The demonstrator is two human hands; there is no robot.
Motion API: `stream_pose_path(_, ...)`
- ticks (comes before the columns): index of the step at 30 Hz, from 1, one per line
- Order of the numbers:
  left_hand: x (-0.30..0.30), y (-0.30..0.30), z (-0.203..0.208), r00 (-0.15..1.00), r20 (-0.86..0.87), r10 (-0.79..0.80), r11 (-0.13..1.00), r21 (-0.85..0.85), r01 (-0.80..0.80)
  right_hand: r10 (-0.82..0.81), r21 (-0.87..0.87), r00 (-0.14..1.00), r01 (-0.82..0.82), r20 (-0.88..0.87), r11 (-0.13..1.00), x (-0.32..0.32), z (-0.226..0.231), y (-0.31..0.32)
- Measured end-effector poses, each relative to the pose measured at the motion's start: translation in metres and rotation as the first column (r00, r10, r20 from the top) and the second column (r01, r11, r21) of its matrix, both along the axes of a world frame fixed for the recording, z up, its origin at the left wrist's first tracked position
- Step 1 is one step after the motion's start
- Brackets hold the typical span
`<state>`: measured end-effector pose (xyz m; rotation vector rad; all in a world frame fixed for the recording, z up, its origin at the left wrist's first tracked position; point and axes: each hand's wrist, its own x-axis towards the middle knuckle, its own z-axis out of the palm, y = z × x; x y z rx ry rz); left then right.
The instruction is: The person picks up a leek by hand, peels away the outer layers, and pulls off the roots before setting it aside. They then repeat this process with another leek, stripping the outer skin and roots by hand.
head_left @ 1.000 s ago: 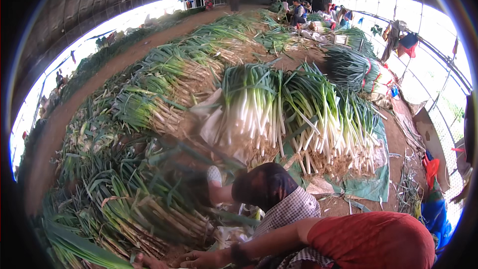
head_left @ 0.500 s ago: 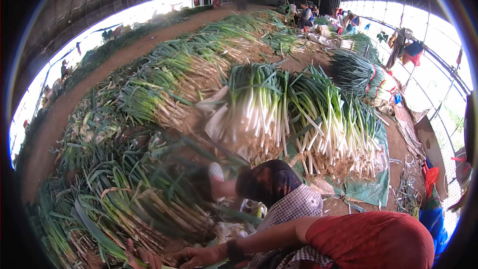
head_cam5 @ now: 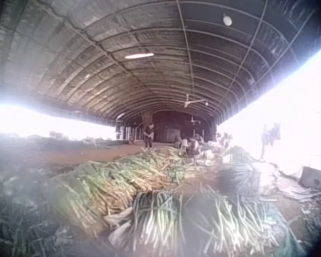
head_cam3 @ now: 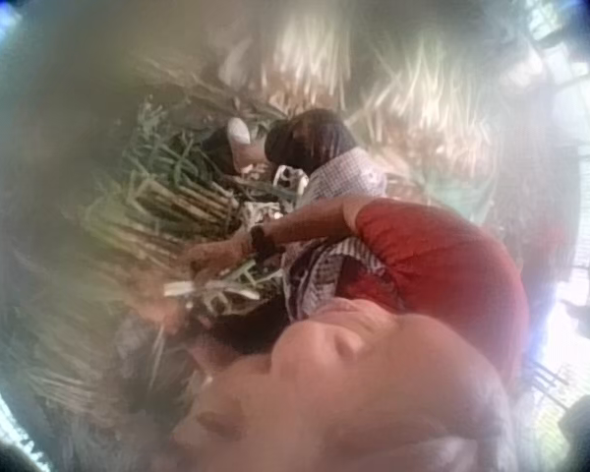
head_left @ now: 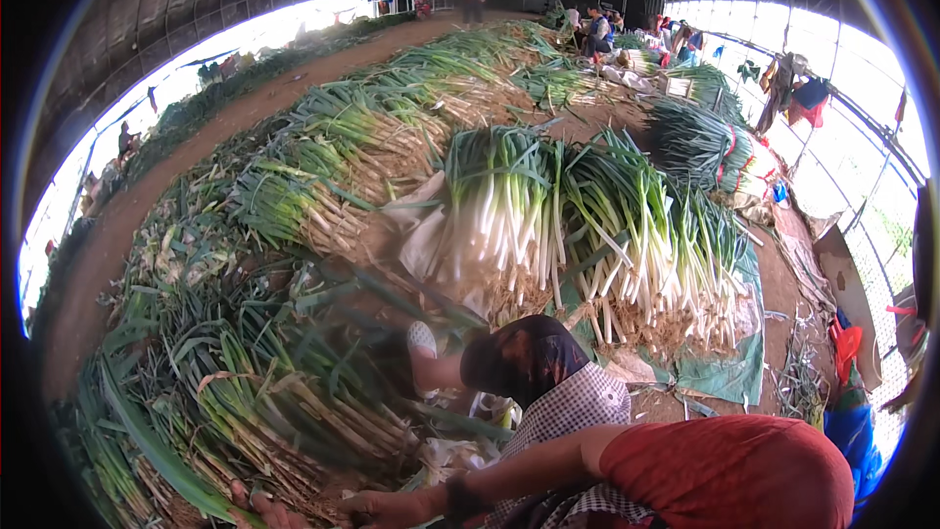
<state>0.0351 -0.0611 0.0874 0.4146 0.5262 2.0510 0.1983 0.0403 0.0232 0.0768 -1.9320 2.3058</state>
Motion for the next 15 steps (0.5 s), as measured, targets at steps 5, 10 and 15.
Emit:
stream_pose_path(5,-0.007,-0.002,0.003,0.998,0.023,0.061,0.998,0.016,-0.062,-0.13,0.201,0.991,0.136,-0.042,0.97,0.008,0.003,-0.011)
stream_pose_path(10,-0.022,-0.009,0.003,0.996,0.036,0.085,0.994,0.06,-0.087,0.083,0.451,0.996,-0.084,0.023,0.888,0.016,-0.021,0.007)
stream_pose_path(15,-0.071,-0.046,-0.008,0.953,-0.102,0.284,0.955,0.121,-0.272,0.162,-0.081,0.958,-0.147,0.235,0.986,0.069,-0.08,0.01)
